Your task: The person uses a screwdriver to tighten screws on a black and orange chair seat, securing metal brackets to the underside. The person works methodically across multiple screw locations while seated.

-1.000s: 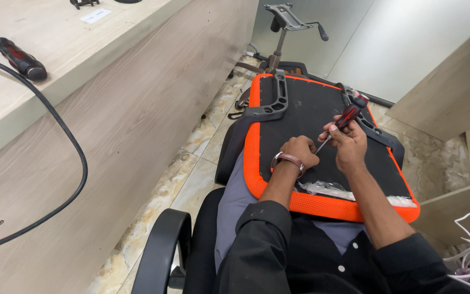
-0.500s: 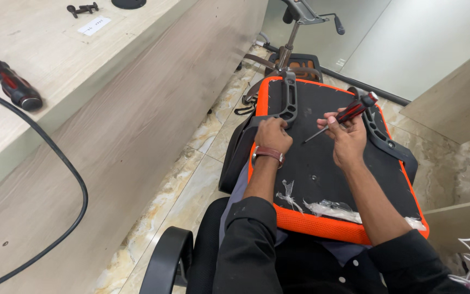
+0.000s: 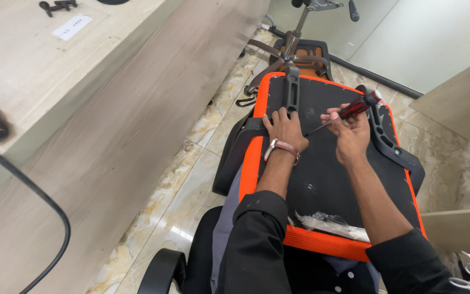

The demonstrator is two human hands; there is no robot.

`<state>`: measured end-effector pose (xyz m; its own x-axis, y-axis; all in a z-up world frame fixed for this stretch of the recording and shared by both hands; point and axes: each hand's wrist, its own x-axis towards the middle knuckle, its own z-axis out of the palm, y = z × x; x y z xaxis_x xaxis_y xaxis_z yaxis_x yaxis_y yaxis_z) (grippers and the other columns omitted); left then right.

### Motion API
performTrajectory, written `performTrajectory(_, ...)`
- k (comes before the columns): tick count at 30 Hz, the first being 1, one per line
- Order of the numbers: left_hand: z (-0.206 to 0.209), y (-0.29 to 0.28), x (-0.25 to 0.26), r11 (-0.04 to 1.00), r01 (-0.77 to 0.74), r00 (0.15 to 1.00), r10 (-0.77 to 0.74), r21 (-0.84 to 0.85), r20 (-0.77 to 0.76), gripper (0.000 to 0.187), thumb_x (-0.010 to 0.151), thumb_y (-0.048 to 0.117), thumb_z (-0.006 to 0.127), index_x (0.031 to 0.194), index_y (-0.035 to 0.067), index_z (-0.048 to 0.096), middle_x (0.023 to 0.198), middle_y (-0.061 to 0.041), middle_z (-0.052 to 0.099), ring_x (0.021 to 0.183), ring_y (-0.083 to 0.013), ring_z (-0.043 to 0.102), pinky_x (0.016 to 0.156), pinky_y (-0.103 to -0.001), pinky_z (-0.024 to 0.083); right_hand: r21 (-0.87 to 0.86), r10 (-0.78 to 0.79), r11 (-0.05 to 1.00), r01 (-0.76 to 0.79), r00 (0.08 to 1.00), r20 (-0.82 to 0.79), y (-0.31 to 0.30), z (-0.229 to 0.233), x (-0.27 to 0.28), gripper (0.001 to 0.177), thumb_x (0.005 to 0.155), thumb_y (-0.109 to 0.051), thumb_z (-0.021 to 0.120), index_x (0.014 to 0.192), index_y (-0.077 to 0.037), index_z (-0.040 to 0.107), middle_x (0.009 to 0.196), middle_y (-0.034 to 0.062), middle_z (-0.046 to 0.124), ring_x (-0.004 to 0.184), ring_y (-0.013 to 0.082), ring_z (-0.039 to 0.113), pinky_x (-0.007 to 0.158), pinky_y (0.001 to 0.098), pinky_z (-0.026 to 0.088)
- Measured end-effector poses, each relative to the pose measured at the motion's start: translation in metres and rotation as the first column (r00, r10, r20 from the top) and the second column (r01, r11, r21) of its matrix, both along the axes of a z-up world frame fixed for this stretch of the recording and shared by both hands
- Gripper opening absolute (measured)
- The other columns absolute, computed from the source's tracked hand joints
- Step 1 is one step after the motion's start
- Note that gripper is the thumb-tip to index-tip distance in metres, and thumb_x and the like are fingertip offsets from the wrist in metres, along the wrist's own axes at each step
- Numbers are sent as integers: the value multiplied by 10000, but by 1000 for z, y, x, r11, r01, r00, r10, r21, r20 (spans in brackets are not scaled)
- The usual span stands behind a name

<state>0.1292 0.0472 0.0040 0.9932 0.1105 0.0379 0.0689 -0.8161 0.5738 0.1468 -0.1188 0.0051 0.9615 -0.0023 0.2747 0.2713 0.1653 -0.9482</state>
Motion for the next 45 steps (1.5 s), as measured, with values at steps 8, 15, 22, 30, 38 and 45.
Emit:
performTrajectory(8, -18, -35, 0, 999, -30, 999, 30, 38, -9, 534, 840, 248, 705, 1306, 8, 598, 1606, -261, 293, 1560, -450, 64, 1234, -654, 53, -89, -340, 937, 338, 940, -4, -118, -41, 57, 219, 1012, -9, 659, 1198, -48, 551, 1044, 111, 684, 895, 215, 711, 796, 344, 604)
performTrajectory(15, -28, -39, -2, 1000, -23, 999, 23, 13, -24, 490, 881, 309, 623, 1289, 37, 606, 1612, -258, 291, 1566, -429, -3, 1173, -731, 65, -656, -669, 597, 461, 737, -90, -167, -49, 48, 324, 1065, -360, 622, 1155, -52, 667, 981, 55, 757, 885, 148, 612, 802, 299, 449)
performTrajectory(22, -17, -32, 4, 998, -51, 998, 52, 36, -39, 514, 848, 327, 624, 1290, 64, 610, 1611, -249, 277, 1550, -456, -37, 1162, -758, 26, -809, -595, 498, 311, 801, -59, -181, -45, 37, 379, 1065, -369, 599, 1163, -12, 683, 1009, 126, 725, 890, 175, 610, 819, 353, 449)
performTrajectory(30, -27, 7, 13, 985, -130, 988, 120, 111, 97, 380, 858, 251, 624, 1169, 51, 711, 1270, -92, 635, 1304, -360, 462, 1193, -693, 198, -446, -525, 802, 398, 826, -207, -171, -66, 15, 312, 1073, -300, 623, 1135, 4, 660, 917, 105, 706, 848, 113, 610, 790, 251, 454)
performTrajectory(38, -39, 21, 16, 984, -121, 974, 92, 132, 209, 259, 818, 202, 677, 992, 35, 770, 1099, -94, 689, 1131, -278, 569, 984, -492, 444, -574, -674, 671, 469, 709, -209, -156, -49, -6, 329, 1052, -314, 633, 1039, 12, 674, 842, 105, 705, 745, 163, 643, 689, 312, 460)
performTrajectory(45, -22, 12, -28, 975, -194, 978, 185, 104, 92, 225, 814, 214, 696, 894, 28, 794, 997, -170, 733, 1014, -335, 656, 893, -463, 515, -486, -597, 790, 372, 648, -474, -196, -67, -15, 354, 1063, -324, 655, 974, 17, 675, 768, 85, 660, 677, 194, 644, 637, 354, 490)
